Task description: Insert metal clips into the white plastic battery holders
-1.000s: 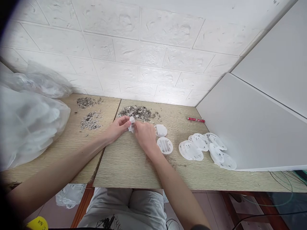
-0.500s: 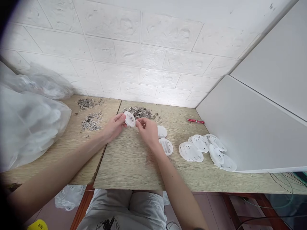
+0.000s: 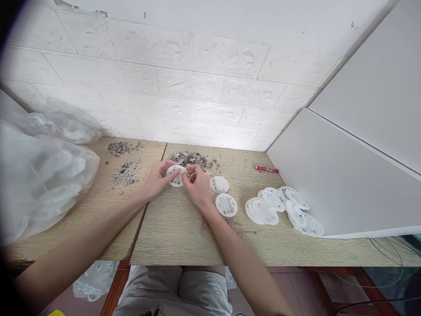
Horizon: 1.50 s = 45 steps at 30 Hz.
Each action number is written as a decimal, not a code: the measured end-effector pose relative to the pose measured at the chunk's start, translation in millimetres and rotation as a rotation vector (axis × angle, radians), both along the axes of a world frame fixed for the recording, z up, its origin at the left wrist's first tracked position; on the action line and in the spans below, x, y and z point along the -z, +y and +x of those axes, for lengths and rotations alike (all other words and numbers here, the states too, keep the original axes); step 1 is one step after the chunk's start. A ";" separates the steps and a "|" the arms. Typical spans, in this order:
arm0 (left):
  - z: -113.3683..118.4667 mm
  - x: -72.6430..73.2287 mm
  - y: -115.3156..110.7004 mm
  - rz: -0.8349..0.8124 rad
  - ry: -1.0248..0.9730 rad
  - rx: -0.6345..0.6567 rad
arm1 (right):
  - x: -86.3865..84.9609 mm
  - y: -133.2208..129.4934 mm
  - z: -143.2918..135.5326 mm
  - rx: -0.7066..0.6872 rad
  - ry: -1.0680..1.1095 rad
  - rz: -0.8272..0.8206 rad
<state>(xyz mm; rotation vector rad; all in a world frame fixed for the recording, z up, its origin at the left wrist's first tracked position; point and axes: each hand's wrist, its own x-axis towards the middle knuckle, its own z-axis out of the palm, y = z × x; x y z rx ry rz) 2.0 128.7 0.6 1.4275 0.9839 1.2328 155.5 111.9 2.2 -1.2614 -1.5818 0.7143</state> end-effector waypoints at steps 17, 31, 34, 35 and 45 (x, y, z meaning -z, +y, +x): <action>-10.6 -1.3 -0.2 0.786 0.545 -0.005 | 13.0 5.3 8.2 0.102 -0.486 0.782; -10.3 -8.7 2.4 0.133 0.632 0.051 | -8.5 -0.8 6.3 -0.010 -0.416 -0.019; -9.7 -17.2 -3.2 -0.078 0.625 0.136 | -14.9 -1.2 9.3 -0.065 -0.311 -0.231; -9.3 -19.9 -5.1 -0.133 0.620 0.152 | -17.0 -1.5 10.4 -0.092 -0.272 -0.304; -6.0 -18.7 -10.2 -0.168 0.738 0.290 | -20.4 1.5 11.1 -0.188 -0.197 -0.630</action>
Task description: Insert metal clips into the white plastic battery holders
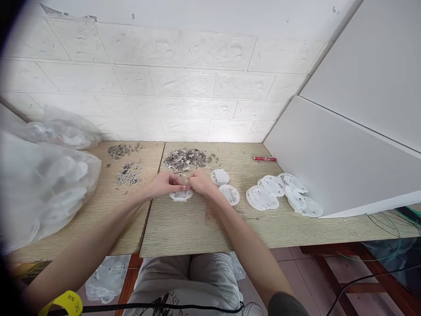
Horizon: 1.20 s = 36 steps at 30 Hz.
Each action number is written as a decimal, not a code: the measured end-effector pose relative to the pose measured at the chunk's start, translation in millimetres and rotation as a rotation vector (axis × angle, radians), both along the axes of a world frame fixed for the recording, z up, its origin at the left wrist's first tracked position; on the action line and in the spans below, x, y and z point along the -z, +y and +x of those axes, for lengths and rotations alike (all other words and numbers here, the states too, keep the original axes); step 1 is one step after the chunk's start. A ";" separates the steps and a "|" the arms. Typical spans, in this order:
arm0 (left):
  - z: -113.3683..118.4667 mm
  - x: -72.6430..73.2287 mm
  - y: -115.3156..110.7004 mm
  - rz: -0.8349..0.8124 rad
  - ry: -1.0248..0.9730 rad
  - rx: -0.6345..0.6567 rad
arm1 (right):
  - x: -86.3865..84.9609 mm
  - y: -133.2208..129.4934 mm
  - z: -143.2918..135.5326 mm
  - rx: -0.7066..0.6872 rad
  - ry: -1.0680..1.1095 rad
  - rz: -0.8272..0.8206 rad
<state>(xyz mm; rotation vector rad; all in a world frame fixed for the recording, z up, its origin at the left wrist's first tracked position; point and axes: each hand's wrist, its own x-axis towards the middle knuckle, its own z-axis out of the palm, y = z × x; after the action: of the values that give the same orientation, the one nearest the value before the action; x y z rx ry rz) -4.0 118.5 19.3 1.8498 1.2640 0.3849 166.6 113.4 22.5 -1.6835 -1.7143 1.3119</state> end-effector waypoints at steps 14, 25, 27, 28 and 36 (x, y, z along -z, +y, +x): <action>-2.6 7.6 -2.7 0.156 0.087 0.028 | 16.8 -1.0 -1.8 -0.030 -0.137 0.224; -10.3 2.4 -0.6 0.133 0.005 0.128 | 14.1 -25.1 -3.5 -0.074 -0.176 0.427; -11.4 0.2 1.6 0.085 -0.087 0.154 | 13.6 -22.5 -1.0 -0.063 -0.090 0.467; -11.5 -0.5 2.2 0.073 -0.123 0.164 | 13.6 -21.3 0.2 -0.056 -0.055 0.493; -5.8 13.1 7.2 0.091 -0.230 0.110 | 20.5 -18.3 2.6 -0.031 -0.165 0.659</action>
<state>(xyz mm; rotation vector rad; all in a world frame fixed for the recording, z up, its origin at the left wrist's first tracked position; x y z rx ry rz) -9.8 125.7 6.2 1.8807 0.9997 0.5853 169.2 95.1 2.0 -1.3924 -1.9789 0.5202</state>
